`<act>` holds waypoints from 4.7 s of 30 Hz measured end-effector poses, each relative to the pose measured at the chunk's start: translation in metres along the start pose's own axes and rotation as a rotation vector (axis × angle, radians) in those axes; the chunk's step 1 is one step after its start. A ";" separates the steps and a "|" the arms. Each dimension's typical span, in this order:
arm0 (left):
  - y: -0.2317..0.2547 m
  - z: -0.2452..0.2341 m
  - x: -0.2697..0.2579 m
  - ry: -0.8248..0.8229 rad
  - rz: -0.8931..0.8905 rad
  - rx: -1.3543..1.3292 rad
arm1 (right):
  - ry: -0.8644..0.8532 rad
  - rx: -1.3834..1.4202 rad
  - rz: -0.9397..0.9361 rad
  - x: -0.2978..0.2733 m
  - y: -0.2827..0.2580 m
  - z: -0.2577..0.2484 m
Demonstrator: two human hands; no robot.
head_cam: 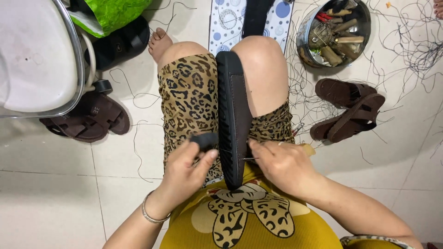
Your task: Hand-sewing the sole of a shoe to the upper using a needle and thread while sitting on the floor.
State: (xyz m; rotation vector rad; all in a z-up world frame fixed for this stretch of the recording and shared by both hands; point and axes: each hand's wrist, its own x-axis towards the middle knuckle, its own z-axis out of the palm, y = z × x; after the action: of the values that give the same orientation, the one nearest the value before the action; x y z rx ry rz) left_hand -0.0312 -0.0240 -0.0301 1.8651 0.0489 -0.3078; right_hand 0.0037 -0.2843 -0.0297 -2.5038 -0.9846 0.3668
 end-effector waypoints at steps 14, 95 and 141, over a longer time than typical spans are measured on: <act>0.018 -0.011 0.005 -0.055 0.005 0.054 | -0.301 0.486 0.007 0.009 0.001 -0.050; -0.029 -0.024 0.004 -0.223 0.234 -0.131 | -0.277 0.384 0.182 0.037 -0.003 -0.034; 0.046 -0.025 0.028 -0.040 -0.036 -0.190 | 0.634 -0.318 0.398 -0.041 0.161 -0.011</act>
State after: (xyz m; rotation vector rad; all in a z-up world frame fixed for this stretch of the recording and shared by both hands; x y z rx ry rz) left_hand 0.0092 -0.0184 0.0125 1.6703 0.0815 -0.3532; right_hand 0.0724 -0.4224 -0.0929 -2.8037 -0.3065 -0.4930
